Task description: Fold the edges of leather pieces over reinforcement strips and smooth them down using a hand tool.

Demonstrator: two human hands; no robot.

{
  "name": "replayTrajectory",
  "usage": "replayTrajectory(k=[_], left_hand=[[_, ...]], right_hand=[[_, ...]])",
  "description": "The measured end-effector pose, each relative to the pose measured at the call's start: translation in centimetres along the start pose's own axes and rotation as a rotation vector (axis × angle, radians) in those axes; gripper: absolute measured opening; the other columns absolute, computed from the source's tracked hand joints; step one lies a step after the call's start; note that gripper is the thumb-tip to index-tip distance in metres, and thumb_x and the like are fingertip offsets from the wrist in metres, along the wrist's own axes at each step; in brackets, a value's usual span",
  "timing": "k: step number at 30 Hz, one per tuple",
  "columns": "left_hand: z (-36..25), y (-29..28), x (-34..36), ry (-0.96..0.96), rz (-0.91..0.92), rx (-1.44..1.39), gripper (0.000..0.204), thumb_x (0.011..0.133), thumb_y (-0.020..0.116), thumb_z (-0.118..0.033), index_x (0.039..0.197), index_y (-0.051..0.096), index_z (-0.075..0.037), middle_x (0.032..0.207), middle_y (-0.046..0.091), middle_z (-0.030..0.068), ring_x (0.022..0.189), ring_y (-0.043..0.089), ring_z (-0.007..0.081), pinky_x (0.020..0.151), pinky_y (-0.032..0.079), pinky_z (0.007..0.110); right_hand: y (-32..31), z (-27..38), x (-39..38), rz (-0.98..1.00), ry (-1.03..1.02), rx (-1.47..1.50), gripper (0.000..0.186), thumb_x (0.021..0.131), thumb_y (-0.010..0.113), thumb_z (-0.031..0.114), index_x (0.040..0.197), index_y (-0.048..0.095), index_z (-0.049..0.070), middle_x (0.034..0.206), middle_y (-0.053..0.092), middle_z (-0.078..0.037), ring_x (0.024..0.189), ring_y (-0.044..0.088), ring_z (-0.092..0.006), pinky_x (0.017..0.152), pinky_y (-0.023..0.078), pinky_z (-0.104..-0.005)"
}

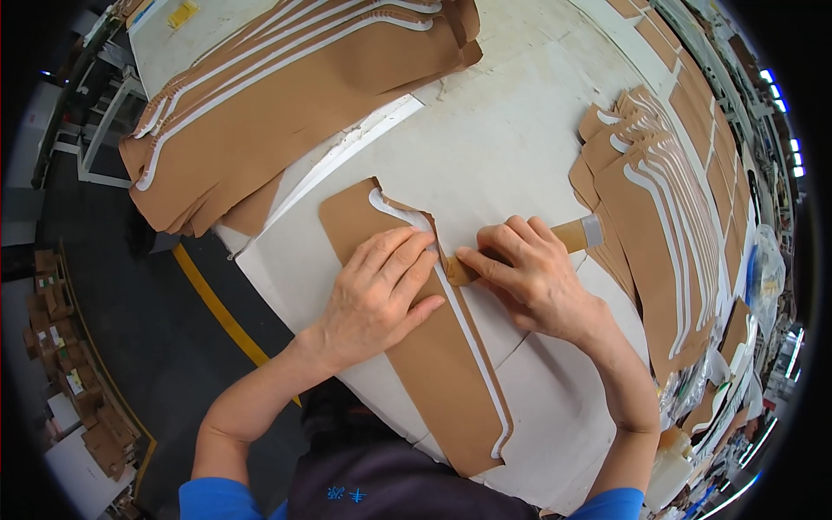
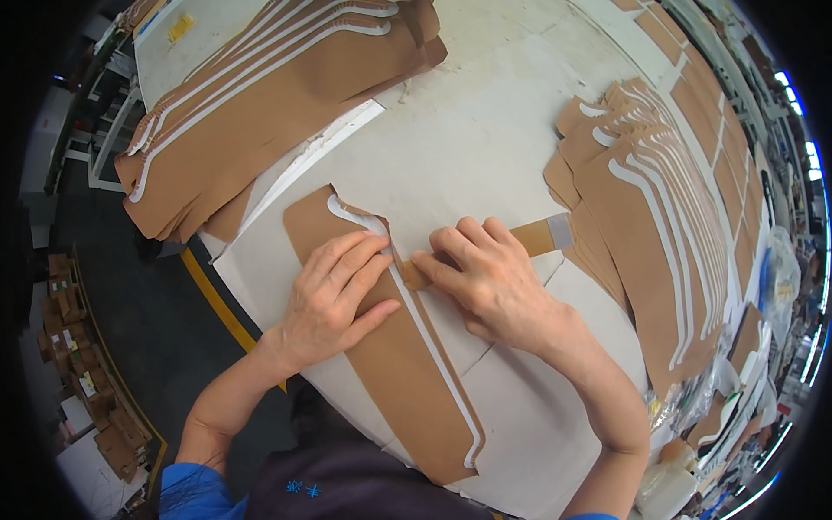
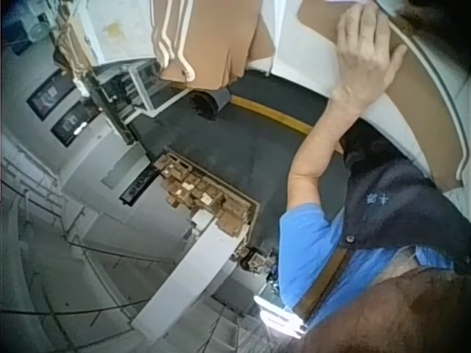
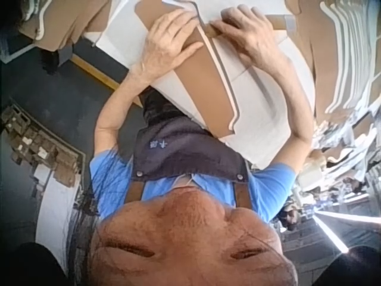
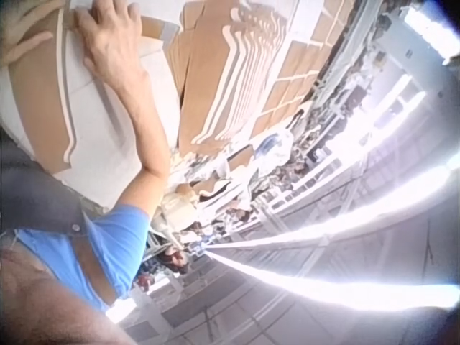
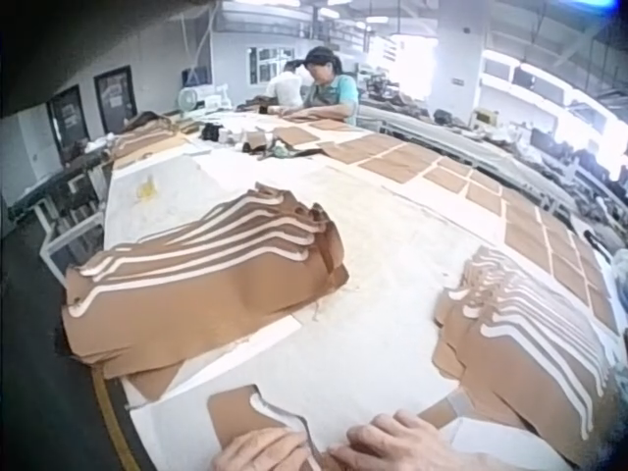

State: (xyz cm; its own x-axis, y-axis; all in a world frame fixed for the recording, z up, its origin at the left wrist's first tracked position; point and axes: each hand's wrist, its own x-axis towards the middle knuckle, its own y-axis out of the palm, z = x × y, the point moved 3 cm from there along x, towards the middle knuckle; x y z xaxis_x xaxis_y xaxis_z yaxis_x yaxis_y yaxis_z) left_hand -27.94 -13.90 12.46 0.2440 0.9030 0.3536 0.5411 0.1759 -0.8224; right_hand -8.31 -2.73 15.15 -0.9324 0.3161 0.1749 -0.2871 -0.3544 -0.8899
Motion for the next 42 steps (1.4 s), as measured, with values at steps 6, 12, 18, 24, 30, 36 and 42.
replayTrajectory(k=[6, 12, 18, 24, 30, 36, 42], left_hand=[[0.3, -0.3, 0.2, -0.027, -0.012, 0.003, 0.053, 0.083, 0.086, -0.027, 0.124, 0.069, 0.002, 0.140, 0.062, 0.0177, 0.132, 0.056, 0.0361, 0.107, 0.049, 0.049], [0.5, -0.5, 0.2, -0.048, -0.032, 0.015, 0.058, 0.082, 0.088, -0.029, 0.125, 0.067, 0.005, 0.140, 0.063, 0.0169, 0.132, 0.057, 0.0353, 0.108, 0.048, 0.049], [0.8, -0.2, 0.4, -0.066, -0.048, -0.012, 0.060, 0.080, 0.089, -0.028, 0.126, 0.067, 0.004, 0.138, 0.064, 0.0159, 0.131, 0.058, 0.0353, 0.107, 0.048, 0.048], [-1.2, -0.4, -1.9, -0.049, -0.005, -0.071, 0.059, 0.078, 0.088, -0.023, 0.126, 0.067, 0.004, 0.136, 0.064, 0.0156, 0.128, 0.058, 0.0347, 0.106, 0.048, 0.048], [-3.2, -0.3, -4.0, -0.042, -0.004, -0.066, 0.055, 0.081, 0.085, -0.026, 0.124, 0.068, 0.002, 0.138, 0.063, 0.0155, 0.128, 0.057, 0.0338, 0.107, 0.045, 0.050], [-3.3, -0.3, -4.2, -0.064, 0.006, -0.006, 0.053, 0.083, 0.084, -0.030, 0.125, 0.069, -0.001, 0.140, 0.062, 0.0155, 0.128, 0.057, 0.0346, 0.106, 0.043, 0.052], [-3.1, -0.6, -4.1, -0.089, -0.012, -0.041, 0.053, 0.084, 0.085, -0.029, 0.124, 0.069, 0.001, 0.140, 0.065, 0.0154, 0.127, 0.059, 0.0340, 0.106, 0.045, 0.051]], right_hand=[[0.0, -0.5, 1.2, -0.012, -0.004, 0.013, 0.048, 0.071, 0.078, 0.001, 0.119, 0.071, 0.004, 0.110, 0.059, -0.008, 0.100, 0.055, -0.0272, 0.082, 0.042, -0.0389], [-0.1, -1.1, 2.2, 0.002, -0.015, -0.005, 0.049, 0.071, 0.078, 0.000, 0.119, 0.071, 0.004, 0.111, 0.059, -0.009, 0.101, 0.056, -0.0275, 0.082, 0.042, -0.0388], [-0.2, -2.0, 3.4, -0.002, -0.050, -0.016, 0.049, 0.072, 0.078, 0.001, 0.120, 0.071, 0.006, 0.112, 0.060, -0.009, 0.099, 0.056, -0.0276, 0.082, 0.043, -0.0387], [0.5, 0.4, 0.6, 0.001, -0.039, 0.057, 0.045, 0.078, 0.076, 0.005, 0.123, 0.071, 0.007, 0.111, 0.060, -0.008, 0.099, 0.058, -0.0267, 0.082, 0.045, -0.0396], [0.5, 2.8, -0.7, 0.030, -0.007, 0.017, 0.052, 0.071, 0.078, 0.002, 0.123, 0.071, 0.006, 0.110, 0.059, -0.007, 0.098, 0.056, -0.0255, 0.081, 0.043, -0.0381], [0.7, 2.3, -0.2, 0.034, -0.047, 0.010, 0.052, 0.070, 0.078, 0.002, 0.121, 0.071, 0.006, 0.108, 0.058, -0.006, 0.097, 0.055, -0.0244, 0.081, 0.042, -0.0370], [0.5, 1.8, 0.8, 0.059, -0.092, -0.007, 0.048, 0.070, 0.078, 0.003, 0.117, 0.071, 0.007, 0.105, 0.057, -0.005, 0.096, 0.055, -0.0238, 0.080, 0.042, -0.0360]])
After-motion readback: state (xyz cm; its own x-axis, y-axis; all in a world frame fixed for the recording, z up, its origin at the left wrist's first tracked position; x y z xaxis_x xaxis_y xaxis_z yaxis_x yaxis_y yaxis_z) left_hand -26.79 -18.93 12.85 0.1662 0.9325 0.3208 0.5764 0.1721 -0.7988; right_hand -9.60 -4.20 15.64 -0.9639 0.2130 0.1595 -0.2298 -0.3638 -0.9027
